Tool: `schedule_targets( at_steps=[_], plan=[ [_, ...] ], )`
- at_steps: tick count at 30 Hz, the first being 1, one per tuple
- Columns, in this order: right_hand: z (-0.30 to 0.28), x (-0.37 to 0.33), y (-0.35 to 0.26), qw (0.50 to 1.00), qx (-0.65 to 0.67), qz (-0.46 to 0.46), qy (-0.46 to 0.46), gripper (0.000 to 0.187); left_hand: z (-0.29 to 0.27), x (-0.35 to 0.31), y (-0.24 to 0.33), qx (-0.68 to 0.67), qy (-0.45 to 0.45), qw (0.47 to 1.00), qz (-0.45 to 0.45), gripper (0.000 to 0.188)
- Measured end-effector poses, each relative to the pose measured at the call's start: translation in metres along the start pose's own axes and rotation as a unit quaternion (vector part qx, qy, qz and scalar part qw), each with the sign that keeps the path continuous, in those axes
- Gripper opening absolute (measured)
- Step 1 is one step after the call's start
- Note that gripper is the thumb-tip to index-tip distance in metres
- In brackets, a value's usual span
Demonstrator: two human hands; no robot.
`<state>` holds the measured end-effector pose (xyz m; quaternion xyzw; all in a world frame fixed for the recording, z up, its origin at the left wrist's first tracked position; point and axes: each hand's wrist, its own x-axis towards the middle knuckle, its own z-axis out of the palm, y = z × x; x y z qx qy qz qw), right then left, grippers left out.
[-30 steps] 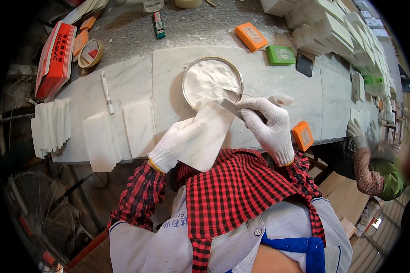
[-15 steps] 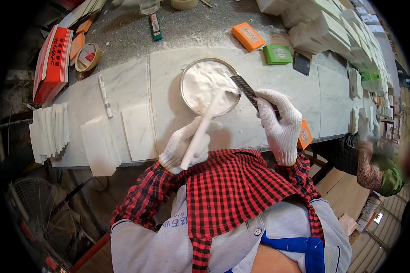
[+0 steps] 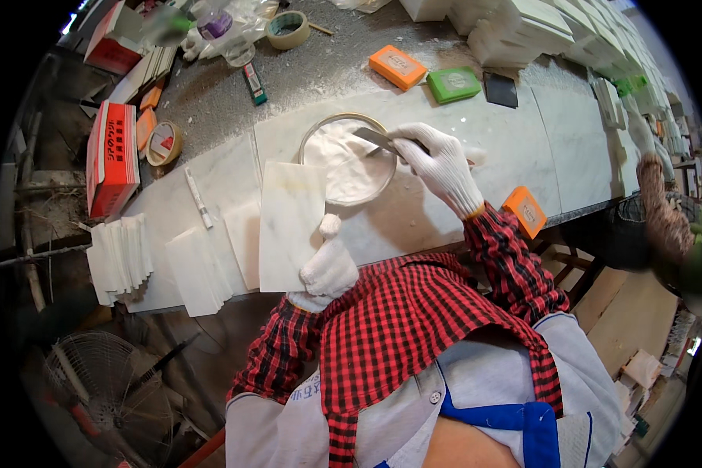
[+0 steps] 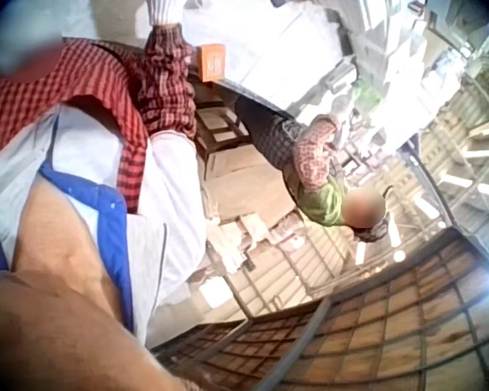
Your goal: The person applies a white powder to the edges of rectangular white tiles using a small metal spatula, then smooths the edges with a flat tool and rubs them with an orange block. The person repeats this process on multiple tiles at a workbench in a workshop.
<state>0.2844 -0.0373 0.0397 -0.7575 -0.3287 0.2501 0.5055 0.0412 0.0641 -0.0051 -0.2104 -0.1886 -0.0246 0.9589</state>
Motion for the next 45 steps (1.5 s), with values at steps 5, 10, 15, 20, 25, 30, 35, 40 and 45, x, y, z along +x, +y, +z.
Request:
schedule_targets(
  at_steps=[5,10,15,20,25,30,35,40,45],
  plan=[
    [0.001,0.005,0.001,0.99,-0.041,-0.133,0.012,0.018,0.01,0.009,-0.031,0.091,0.079,0.99,0.078,0.053],
    [0.001,-0.034,0.013,0.982,-0.123,-0.138,-0.024,0.017,0.007,0.009,-0.045,0.185,0.132,0.965,0.132,0.051],
    [0.014,-0.03,0.031,0.99,-0.078,-0.115,-0.003,0.016,-0.003,0.012,-0.051,0.219,0.17,0.949,0.147,0.046],
    [0.001,-0.039,0.005,0.994,0.01,-0.108,-0.008,0.017,-0.011,0.018,-0.053,0.238,0.187,0.94,0.156,0.043],
    [0.0,-0.043,-0.006,0.973,-0.115,-0.199,0.026,0.02,-0.009,0.034,-0.059,0.265,0.225,0.923,0.163,0.039],
    [-0.029,-0.052,0.011,0.967,-0.178,-0.18,0.029,0.021,-0.017,0.035,-0.054,0.26,0.19,0.938,0.129,0.042],
    [-0.044,-0.073,0.044,0.983,-0.122,-0.133,0.043,0.026,-0.008,0.042,-0.047,0.35,0.186,0.916,0.057,0.049],
    [-0.048,-0.085,0.072,0.977,-0.156,-0.141,0.034,0.034,-0.017,0.036,-0.035,0.454,0.28,0.846,0.014,0.049],
    [-0.069,-0.105,0.086,0.968,-0.245,-0.037,-0.032,0.039,-0.033,0.041,-0.039,0.556,0.404,0.72,-0.099,0.059]
  ],
)
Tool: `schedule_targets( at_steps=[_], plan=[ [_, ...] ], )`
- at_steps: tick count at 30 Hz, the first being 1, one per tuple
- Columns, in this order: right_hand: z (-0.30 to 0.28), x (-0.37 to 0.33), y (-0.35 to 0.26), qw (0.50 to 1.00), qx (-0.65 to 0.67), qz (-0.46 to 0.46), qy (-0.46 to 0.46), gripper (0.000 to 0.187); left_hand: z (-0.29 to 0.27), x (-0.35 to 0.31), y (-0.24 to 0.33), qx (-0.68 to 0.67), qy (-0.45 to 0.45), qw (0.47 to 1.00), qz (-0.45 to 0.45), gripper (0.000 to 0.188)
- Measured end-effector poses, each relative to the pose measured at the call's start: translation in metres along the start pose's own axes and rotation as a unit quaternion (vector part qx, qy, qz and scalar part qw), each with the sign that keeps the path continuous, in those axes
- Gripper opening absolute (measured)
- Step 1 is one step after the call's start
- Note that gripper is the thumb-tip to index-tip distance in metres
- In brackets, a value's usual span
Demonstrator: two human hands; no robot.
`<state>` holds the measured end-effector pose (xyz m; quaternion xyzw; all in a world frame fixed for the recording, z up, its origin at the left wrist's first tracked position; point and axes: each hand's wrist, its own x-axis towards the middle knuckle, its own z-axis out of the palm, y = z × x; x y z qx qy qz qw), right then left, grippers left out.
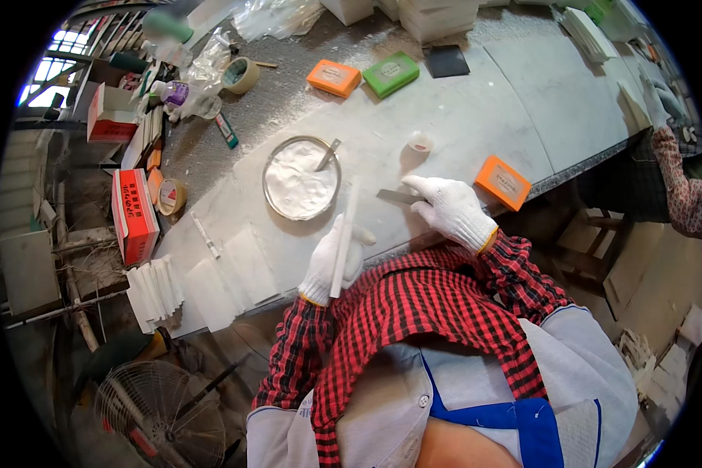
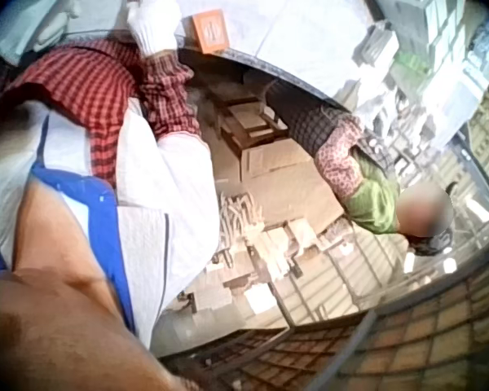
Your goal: The person applies a white powder to the edges of rectangular white tiles using a small metal spatula, then smooths the edges with a flat tool and rubs them with an orange block. The person repeats this process on multiple tiles at a workbench in a workshop.
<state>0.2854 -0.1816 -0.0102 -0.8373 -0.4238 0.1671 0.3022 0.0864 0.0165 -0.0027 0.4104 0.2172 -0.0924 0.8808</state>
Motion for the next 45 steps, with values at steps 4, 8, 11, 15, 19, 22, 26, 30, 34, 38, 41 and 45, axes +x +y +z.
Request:
schedule_targets(
  at_steps=[4,8,11,15,19,22,26,30,34,38,41,45],
  plan=[
    [-0.01,-0.017,0.011,0.992,-0.028,0.091,-0.08,0.029,0.024,0.015,-0.004,0.277,0.219,0.935,0.001,0.053],
    [-0.018,-0.037,0.02,0.994,0.002,0.111,0.007,0.021,0.025,0.026,0.013,0.594,0.146,0.79,0.04,0.048],
    [-0.022,-0.047,0.024,0.987,0.054,0.124,0.09,0.022,0.031,0.031,0.021,0.687,0.115,0.718,0.009,0.046],
    [-0.027,-0.051,0.034,0.985,0.082,0.138,0.062,0.022,0.021,0.036,0.018,0.727,0.077,0.68,0.064,0.043],
    [-0.026,-0.041,0.056,0.994,0.06,0.069,0.065,0.021,0.021,0.039,0.02,0.743,0.075,0.657,0.107,0.047],
    [-0.033,-0.018,0.07,0.992,-0.002,0.023,0.124,0.02,0.016,0.041,0.017,0.746,0.092,0.646,0.136,0.055],
    [-0.052,-0.006,0.072,0.994,0.044,-0.021,0.103,0.015,0.015,0.04,0.007,0.739,0.132,0.633,0.188,0.066],
    [-0.048,-0.026,0.054,0.997,-0.006,-0.079,0.017,0.011,0.026,0.031,0.003,0.751,0.148,0.613,0.197,0.091],
    [-0.034,-0.023,0.056,0.992,-0.107,-0.016,0.067,0.009,0.049,0.017,-0.007,0.803,0.178,0.558,0.113,0.109],
    [-0.053,-0.019,0.065,0.993,-0.036,-0.01,0.113,0.008,0.039,0.017,-0.015,0.793,0.196,0.559,0.144,0.107],
    [-0.067,-0.029,0.073,0.999,-0.003,-0.048,0.016,0.007,0.033,0.017,-0.002,0.788,0.176,0.574,0.139,0.096],
    [-0.051,-0.031,0.066,0.99,-0.083,-0.111,-0.007,0.006,0.023,0.012,0.009,0.791,0.145,0.58,0.133,0.086]
  ],
)
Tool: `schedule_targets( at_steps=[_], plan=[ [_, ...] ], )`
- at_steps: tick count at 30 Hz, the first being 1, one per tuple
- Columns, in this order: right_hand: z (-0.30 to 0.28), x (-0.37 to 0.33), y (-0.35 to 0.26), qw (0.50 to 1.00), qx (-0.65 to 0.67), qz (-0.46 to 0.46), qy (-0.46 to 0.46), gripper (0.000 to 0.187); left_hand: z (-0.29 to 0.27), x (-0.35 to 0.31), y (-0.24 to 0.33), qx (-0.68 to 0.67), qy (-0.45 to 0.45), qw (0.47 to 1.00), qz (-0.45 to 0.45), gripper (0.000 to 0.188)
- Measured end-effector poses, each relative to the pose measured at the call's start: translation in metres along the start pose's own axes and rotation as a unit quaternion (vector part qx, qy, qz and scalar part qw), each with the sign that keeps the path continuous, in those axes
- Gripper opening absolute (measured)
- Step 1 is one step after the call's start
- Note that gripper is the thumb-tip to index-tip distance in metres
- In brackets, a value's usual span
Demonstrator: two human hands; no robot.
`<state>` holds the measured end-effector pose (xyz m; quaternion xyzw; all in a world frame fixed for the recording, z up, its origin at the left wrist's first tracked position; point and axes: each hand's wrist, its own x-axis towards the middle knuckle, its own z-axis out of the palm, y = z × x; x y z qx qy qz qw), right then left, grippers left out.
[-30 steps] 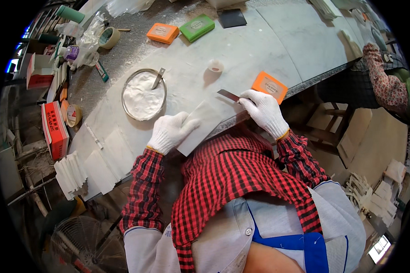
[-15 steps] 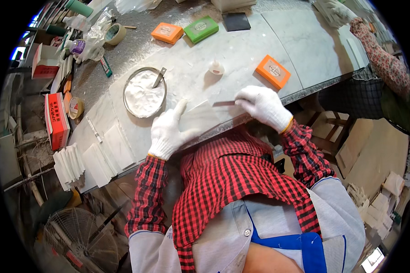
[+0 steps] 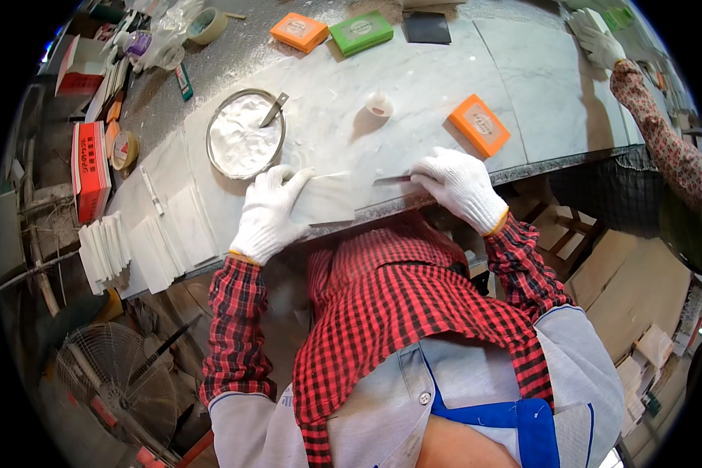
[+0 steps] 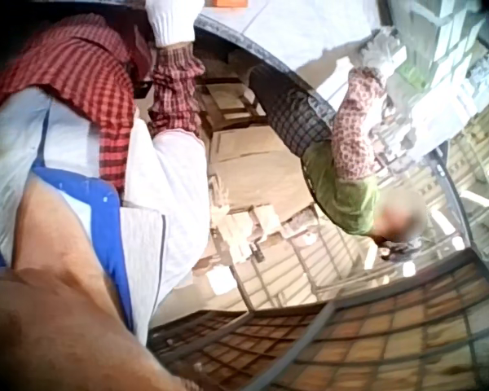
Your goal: The person applies a white powder to the edges of rectangular white tiles using a small metal spatula, then smooths the edges with a flat tool and rubs them with an orange block. The person repeats this process on multiple tiles at a workbench in a workshop.
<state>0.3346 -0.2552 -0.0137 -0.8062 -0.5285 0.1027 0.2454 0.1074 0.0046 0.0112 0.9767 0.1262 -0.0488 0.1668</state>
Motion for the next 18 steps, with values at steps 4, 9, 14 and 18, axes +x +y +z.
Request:
schedule_targets(
  at_steps=[4,9,14,18],
  plan=[
    [0.003,0.016,0.007,0.989,0.002,0.094,0.112,0.007,-0.007,-0.002,-0.004,0.014,-0.033,0.999,0.017,0.087],
    [0.0,0.027,0.002,0.988,0.152,0.02,0.001,0.014,0.0,-0.01,0.006,0.059,0.005,0.997,0.047,0.093],
    [0.023,0.068,-0.002,0.982,0.115,-0.086,-0.121,0.018,0.017,-0.021,0.028,-0.093,0.096,0.99,0.038,0.102],
    [0.037,0.091,0.002,0.97,0.129,-0.14,-0.149,0.017,0.042,-0.016,0.016,-0.103,0.128,0.985,0.047,0.106]
  ],
)
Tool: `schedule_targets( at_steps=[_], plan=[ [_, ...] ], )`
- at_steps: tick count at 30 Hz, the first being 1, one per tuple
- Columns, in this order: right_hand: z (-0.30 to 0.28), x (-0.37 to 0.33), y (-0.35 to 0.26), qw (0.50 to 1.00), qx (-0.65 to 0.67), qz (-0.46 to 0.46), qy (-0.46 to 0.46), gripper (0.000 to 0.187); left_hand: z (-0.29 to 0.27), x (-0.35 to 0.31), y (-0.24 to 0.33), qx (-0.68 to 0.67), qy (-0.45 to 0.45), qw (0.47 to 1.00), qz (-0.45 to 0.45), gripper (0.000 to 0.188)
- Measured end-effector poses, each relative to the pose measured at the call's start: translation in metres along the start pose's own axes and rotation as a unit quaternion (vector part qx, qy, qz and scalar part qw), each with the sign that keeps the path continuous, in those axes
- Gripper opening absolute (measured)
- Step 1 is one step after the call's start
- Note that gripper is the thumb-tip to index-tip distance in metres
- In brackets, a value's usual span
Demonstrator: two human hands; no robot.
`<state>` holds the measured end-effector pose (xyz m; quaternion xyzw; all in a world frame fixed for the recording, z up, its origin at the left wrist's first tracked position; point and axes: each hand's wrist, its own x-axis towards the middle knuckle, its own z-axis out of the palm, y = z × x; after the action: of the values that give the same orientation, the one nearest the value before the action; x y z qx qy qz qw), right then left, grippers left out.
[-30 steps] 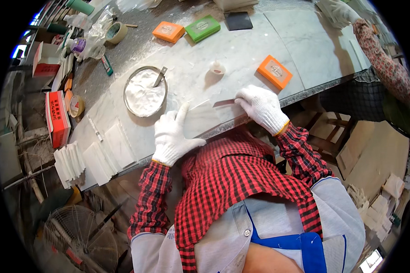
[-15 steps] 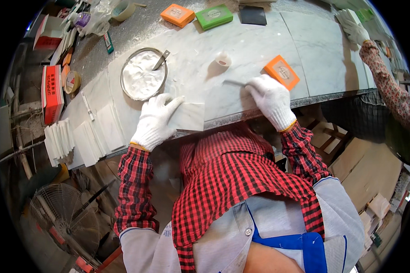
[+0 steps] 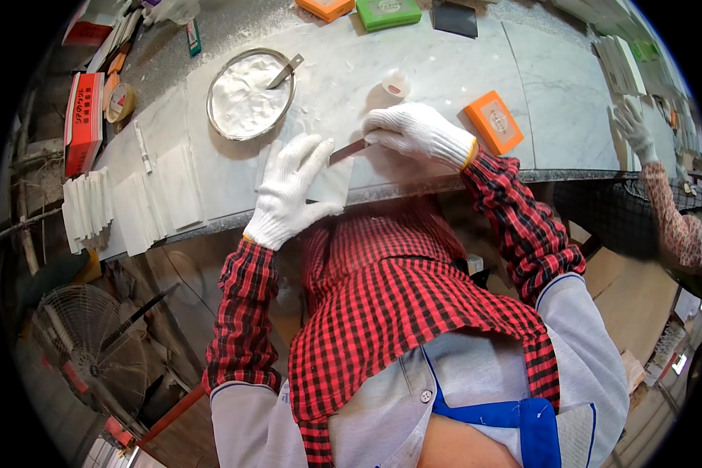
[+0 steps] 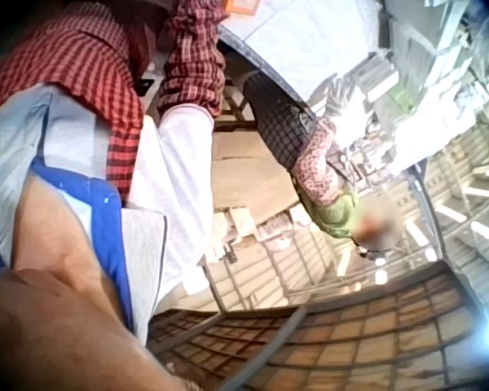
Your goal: The person applies a white powder to the edges of rectangular white tiles using a small metal spatula, then smooths the edges with a flat tool and rubs them with an orange block. The person repeats this process on multiple tiles at a workbench in a workshop.
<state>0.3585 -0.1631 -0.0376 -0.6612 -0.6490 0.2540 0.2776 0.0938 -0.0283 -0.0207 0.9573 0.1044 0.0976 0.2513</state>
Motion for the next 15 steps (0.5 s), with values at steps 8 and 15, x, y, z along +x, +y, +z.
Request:
schedule_targets(
  at_steps=[8,15],
  plan=[
    [0.007,0.015,0.002,1.0,-0.003,-0.018,-0.002,0.015,0.01,-0.006,-0.012,0.023,0.012,0.999,0.019,0.099],
    [0.005,0.02,-0.003,0.998,-0.049,-0.014,-0.035,0.014,0.012,-0.01,-0.017,0.042,0.01,0.998,0.042,0.095]
  ],
)
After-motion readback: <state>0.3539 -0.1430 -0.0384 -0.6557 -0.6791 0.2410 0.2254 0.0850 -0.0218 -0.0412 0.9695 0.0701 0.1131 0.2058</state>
